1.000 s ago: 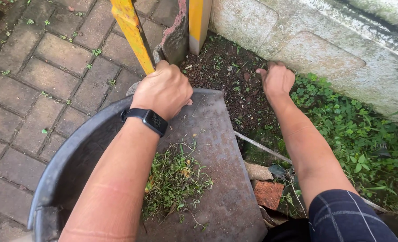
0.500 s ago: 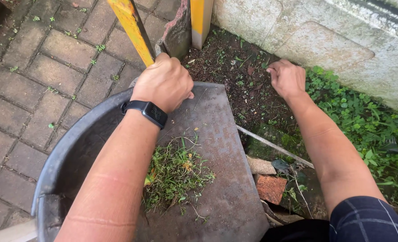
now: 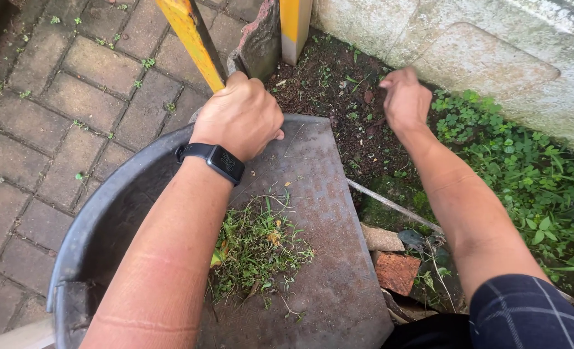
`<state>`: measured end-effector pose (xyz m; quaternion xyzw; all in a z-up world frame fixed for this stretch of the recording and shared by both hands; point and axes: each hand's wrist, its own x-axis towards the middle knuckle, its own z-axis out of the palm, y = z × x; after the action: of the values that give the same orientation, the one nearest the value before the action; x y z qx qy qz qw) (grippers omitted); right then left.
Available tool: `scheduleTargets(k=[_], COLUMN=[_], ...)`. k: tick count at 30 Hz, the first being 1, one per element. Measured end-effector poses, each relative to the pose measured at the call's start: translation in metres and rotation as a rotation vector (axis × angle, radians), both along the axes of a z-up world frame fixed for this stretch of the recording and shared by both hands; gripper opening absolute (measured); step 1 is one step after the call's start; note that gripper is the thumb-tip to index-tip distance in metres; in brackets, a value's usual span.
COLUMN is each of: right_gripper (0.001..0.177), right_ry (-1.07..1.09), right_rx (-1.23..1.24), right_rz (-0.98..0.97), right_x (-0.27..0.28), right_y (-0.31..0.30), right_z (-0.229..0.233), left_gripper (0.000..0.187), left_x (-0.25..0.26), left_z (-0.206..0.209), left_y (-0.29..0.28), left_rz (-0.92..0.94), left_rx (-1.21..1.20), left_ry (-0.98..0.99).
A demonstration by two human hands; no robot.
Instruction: Pulling weeds from the soil patch by hand and collecting them in a handheld dustpan.
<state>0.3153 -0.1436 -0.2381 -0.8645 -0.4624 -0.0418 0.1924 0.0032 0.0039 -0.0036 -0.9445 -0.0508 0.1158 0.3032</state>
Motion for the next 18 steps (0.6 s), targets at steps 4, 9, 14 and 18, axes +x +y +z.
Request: scheduleTargets(k=[4,9,14,18], right_gripper=[0.011,0.010,0.015,0.025], right_ry=[-0.023,-0.105,-0.110,-0.085], right_rx=[0.100,0.058,0.006,0.016], right_rz=[-0.042,0.012,0.035,0.064], right_x=[-0.007,-0.005,-0.004,-0.009], right_y=[-0.003,0.006,0.028,0.037], right_z=[0.019,0.022,0.008,0.002], left_gripper=[0.046,0.046,0.045,0.043], left_x=[-0.003,0.000,-0.001,0.001], left_z=[-0.004,0.000,-0.002,-0.003], left_y=[0.000,-0.001,0.002,0.003], left_rz=[-0.036,-0.025,-0.036,-0.033], left_rx=[0.003,0.005,-0.010,-0.062], left_ry=[-0.050,-0.044,-0.069,-0.084])
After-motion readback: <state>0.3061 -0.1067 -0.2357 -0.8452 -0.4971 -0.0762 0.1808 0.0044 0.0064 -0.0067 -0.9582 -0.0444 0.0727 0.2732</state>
